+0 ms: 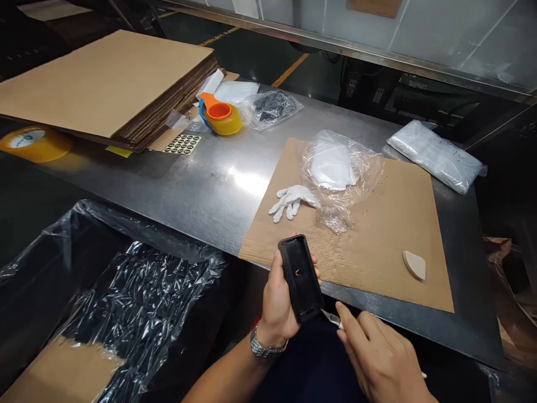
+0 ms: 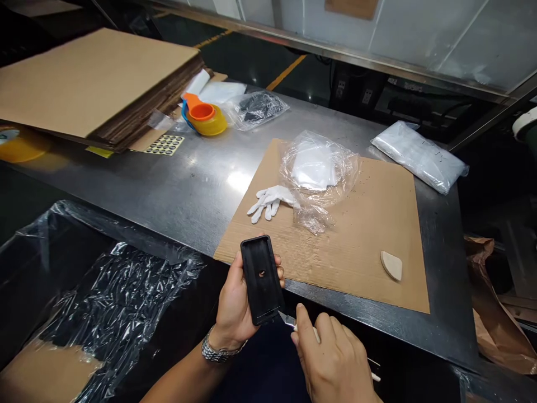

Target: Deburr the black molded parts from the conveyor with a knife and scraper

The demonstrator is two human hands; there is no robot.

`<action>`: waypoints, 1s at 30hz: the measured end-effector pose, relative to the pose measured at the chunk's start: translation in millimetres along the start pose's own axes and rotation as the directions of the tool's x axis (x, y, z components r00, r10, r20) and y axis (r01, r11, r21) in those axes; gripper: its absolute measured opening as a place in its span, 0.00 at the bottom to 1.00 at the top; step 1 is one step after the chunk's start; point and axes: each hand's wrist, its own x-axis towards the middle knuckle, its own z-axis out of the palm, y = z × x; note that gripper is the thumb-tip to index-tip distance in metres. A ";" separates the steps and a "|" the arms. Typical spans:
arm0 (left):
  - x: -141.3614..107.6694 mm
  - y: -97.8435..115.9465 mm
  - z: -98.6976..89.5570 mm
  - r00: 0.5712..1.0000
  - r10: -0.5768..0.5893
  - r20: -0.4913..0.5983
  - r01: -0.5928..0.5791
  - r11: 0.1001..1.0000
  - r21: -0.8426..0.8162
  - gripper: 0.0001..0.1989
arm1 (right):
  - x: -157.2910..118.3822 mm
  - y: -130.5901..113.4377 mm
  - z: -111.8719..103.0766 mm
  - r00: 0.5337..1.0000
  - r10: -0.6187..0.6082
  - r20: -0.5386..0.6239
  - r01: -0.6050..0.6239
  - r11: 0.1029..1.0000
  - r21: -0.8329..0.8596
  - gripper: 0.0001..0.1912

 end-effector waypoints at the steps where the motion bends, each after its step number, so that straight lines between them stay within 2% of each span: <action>1: -0.5 0.1 0.2 1.000 0.014 0.002 -0.014 1.000 0.009 0.21 | 0.7 -0.7 -0.8 1.000 0.000 0.000 0.000 1.000 -0.012 0.16; 16: -3.6 -3.0 -0.2 0.993 0.117 0.030 -0.119 0.990 0.078 0.24 | -2.3 -3.3 -0.1 0.999 0.036 0.031 -0.035 0.999 -0.032 0.18; 24: -6.4 -4.2 -0.3 0.989 0.148 0.024 -0.149 0.982 0.113 0.26 | 0.8 -0.9 -1.0 0.997 0.036 0.073 -0.036 0.999 -0.003 0.20; 30: -5.7 -6.4 -2.1 0.987 0.158 0.033 -0.161 0.977 0.139 0.27 | 3.3 -1.1 -2.2 0.995 0.035 0.088 -0.032 0.999 -0.040 0.21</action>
